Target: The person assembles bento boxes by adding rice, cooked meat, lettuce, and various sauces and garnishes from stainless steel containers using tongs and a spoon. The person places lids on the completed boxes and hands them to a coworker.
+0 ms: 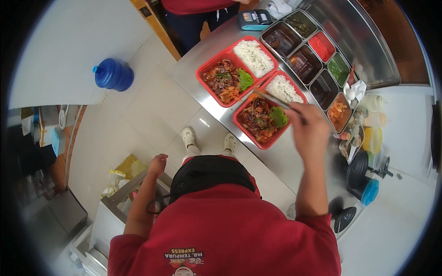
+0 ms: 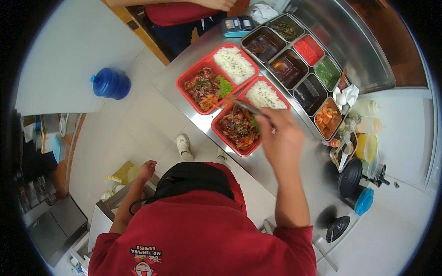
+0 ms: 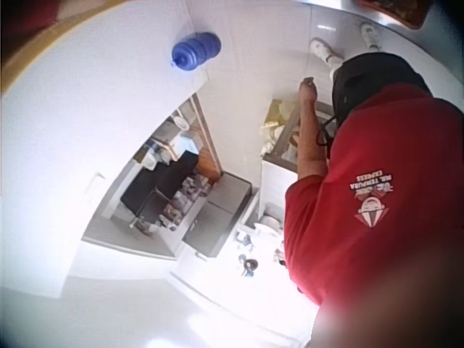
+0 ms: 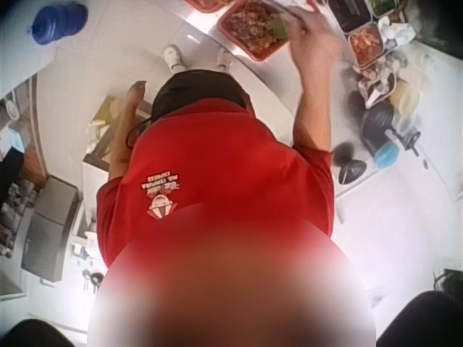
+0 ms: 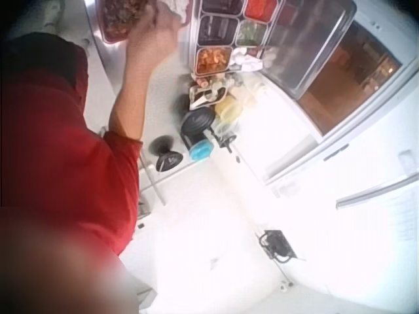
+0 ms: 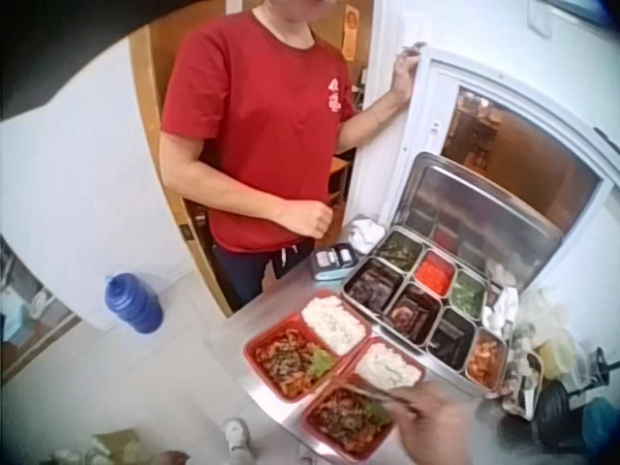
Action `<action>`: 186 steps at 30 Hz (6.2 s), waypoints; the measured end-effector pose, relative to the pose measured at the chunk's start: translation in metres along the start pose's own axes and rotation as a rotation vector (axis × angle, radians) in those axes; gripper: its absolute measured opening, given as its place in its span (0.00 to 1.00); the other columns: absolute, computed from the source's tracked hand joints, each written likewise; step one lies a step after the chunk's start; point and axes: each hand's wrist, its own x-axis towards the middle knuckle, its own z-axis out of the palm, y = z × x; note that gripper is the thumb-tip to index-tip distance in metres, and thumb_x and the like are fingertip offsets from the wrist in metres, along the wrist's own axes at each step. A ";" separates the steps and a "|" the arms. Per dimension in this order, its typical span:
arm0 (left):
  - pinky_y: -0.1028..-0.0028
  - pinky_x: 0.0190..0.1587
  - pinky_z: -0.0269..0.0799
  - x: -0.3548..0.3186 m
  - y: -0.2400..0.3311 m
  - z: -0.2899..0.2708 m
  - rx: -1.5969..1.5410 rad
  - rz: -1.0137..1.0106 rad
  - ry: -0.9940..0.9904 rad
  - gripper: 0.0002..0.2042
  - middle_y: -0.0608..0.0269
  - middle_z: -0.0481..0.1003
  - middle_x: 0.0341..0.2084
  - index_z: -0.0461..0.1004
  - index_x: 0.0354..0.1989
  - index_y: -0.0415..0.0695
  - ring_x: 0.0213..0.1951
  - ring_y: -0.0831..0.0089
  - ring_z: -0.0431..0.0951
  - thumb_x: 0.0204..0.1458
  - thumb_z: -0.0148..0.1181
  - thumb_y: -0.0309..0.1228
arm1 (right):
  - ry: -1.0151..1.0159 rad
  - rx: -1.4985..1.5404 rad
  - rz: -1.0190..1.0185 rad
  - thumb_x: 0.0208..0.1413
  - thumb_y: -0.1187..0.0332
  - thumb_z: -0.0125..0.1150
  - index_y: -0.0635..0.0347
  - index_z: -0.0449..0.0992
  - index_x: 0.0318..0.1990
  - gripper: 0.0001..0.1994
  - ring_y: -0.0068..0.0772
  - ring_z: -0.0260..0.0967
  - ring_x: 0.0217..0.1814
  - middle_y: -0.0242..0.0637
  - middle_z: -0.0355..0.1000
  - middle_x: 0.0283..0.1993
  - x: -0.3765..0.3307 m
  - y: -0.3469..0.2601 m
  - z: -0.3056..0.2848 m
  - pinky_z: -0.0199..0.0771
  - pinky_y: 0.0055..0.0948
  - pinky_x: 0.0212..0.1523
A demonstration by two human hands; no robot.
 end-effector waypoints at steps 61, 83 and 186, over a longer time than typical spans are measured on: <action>0.71 0.39 0.69 0.016 0.047 0.001 0.147 0.072 -0.034 0.11 0.54 0.74 0.32 0.72 0.37 0.43 0.36 0.63 0.74 0.45 0.48 0.25 | 0.013 1.576 0.706 0.53 0.64 0.52 0.65 0.67 0.46 0.16 0.18 0.56 0.20 0.35 0.69 0.31 -0.031 0.115 -0.095 0.56 0.15 0.20; 0.70 0.39 0.69 0.014 0.027 0.003 0.200 0.119 -0.028 0.10 0.54 0.74 0.32 0.73 0.37 0.44 0.36 0.62 0.74 0.47 0.48 0.27 | 0.103 -0.605 0.644 0.44 0.61 0.58 0.54 0.77 0.34 0.11 0.44 0.70 0.36 0.41 0.71 0.35 -0.032 0.178 -0.095 0.68 0.36 0.37; 0.66 0.38 0.69 -0.023 -0.005 0.033 0.053 -0.080 0.022 0.10 0.53 0.73 0.30 0.72 0.36 0.45 0.35 0.57 0.73 0.46 0.46 0.26 | -0.253 -0.472 0.084 0.43 0.67 0.58 0.60 0.75 0.26 0.07 0.43 0.68 0.23 0.40 0.67 0.25 -0.026 0.033 -0.032 0.69 0.35 0.26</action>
